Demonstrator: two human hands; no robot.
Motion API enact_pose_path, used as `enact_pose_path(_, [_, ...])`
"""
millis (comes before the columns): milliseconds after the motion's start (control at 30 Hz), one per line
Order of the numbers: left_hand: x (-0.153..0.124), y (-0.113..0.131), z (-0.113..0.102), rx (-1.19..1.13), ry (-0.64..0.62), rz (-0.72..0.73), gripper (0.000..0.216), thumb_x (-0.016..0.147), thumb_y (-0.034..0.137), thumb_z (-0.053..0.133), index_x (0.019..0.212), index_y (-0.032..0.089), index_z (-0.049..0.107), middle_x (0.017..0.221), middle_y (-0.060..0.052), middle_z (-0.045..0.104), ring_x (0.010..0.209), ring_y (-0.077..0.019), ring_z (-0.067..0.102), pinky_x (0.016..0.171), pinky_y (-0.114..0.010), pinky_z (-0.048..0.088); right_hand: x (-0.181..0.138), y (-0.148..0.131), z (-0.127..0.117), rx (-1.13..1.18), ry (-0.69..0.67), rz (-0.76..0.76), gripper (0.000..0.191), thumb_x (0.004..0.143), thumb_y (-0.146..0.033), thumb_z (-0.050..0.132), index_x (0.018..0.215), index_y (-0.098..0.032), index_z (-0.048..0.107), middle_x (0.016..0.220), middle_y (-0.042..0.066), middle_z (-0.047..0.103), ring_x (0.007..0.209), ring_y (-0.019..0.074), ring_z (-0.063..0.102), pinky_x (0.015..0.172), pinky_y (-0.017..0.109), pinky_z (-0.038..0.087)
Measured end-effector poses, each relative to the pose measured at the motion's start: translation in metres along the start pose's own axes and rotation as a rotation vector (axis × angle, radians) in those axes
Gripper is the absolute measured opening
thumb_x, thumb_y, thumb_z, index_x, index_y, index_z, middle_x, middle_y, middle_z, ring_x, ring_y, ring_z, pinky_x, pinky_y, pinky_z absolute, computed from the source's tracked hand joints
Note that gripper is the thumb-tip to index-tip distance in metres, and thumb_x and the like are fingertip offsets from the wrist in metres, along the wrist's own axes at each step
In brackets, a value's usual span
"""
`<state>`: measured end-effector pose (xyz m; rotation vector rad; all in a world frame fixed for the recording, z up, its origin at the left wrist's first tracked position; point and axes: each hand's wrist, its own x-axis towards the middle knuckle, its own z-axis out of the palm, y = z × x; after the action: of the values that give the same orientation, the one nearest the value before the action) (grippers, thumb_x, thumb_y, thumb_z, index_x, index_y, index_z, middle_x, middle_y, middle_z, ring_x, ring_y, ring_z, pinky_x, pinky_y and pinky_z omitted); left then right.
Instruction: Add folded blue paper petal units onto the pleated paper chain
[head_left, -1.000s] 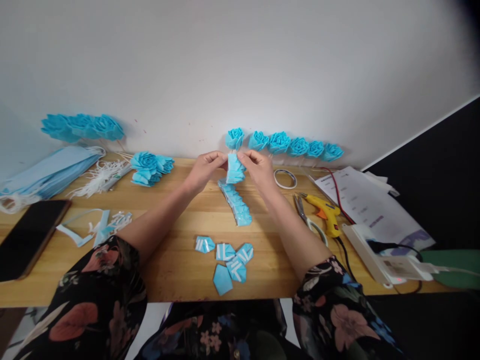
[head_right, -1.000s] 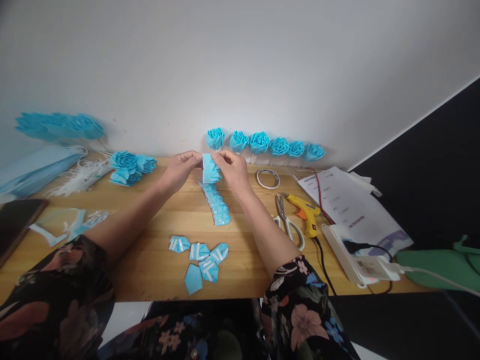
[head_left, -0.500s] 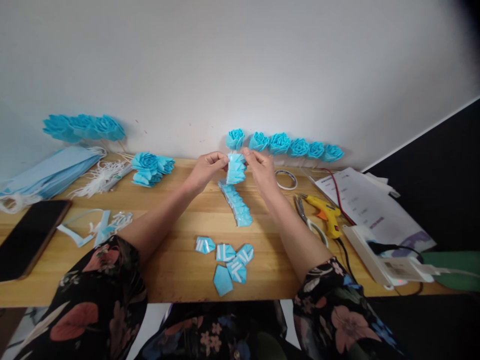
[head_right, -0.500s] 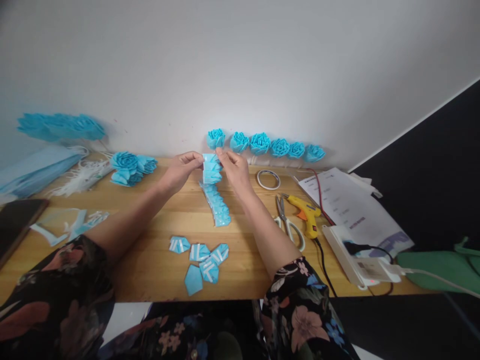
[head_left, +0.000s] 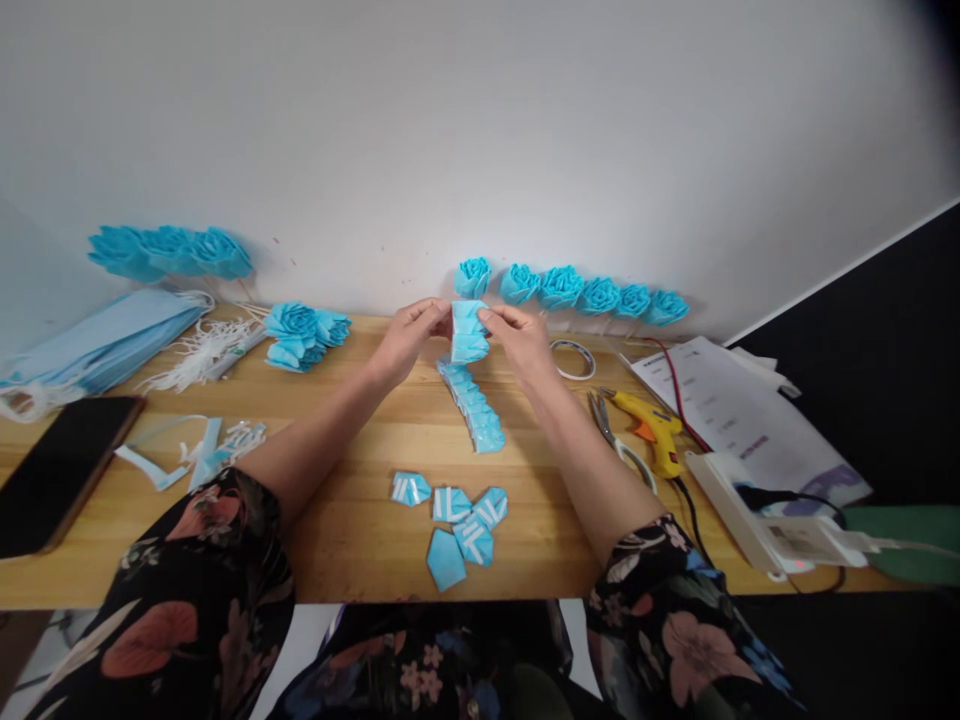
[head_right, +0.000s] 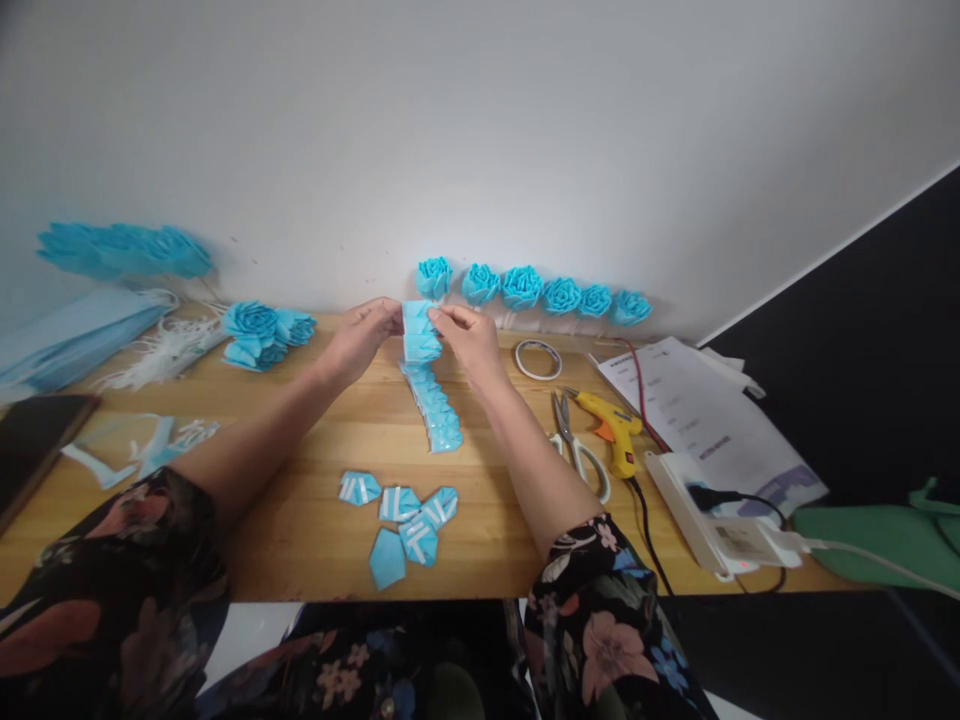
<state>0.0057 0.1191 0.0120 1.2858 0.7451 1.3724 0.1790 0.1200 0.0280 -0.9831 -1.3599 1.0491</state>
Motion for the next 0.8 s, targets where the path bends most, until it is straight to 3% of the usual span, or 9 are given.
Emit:
enact_pose_path(300, [-0.0013, 0.0039, 0.0000, 0.055, 0.019, -0.003, 0.041, 0.067, 0.053, 0.083, 0.071, 0.015, 0.069, 0.069, -0.002, 0.067, 0.068, -0.0132, 0.059, 0.073, -0.027, 0.049, -0.0008, 0.0023, -0.0008, -0.063, 0.015, -0.023, 0.028, 0.072, -0.047, 0.074, 0.070, -0.020, 0.070, 0.064, -0.003, 0.059, 0.066, 0.0120, 0.050, 0.065, 0.026, 0.043])
enact_pose_path(533, [-0.0023, 0.0071, 0.0027, 0.087, 0.039, 0.007, 0.037, 0.068, 0.050, 0.082, 0.068, 0.015, 0.068, 0.067, -0.001, 0.066, 0.066, -0.0125, 0.058, 0.071, -0.026, 0.048, -0.0008, 0.0037, -0.0018, -0.017, -0.005, -0.070, 0.042, 0.081, -0.062, 0.065, 0.071, -0.021, 0.068, 0.073, -0.001, 0.061, 0.075, 0.0140, 0.056, 0.076, 0.027, 0.047])
enact_pose_path(800, [-0.0039, 0.0088, 0.0070, 0.140, 0.006, -0.005, 0.031, 0.071, 0.042, 0.079, 0.067, 0.015, 0.064, 0.066, 0.000, 0.063, 0.062, -0.0115, 0.054, 0.065, -0.025, 0.044, -0.0060, -0.0044, 0.0014, -0.105, 0.002, -0.084, 0.036, 0.078, -0.055, 0.069, 0.069, -0.020, 0.066, 0.065, -0.002, 0.055, 0.067, 0.0128, 0.049, 0.064, 0.026, 0.042])
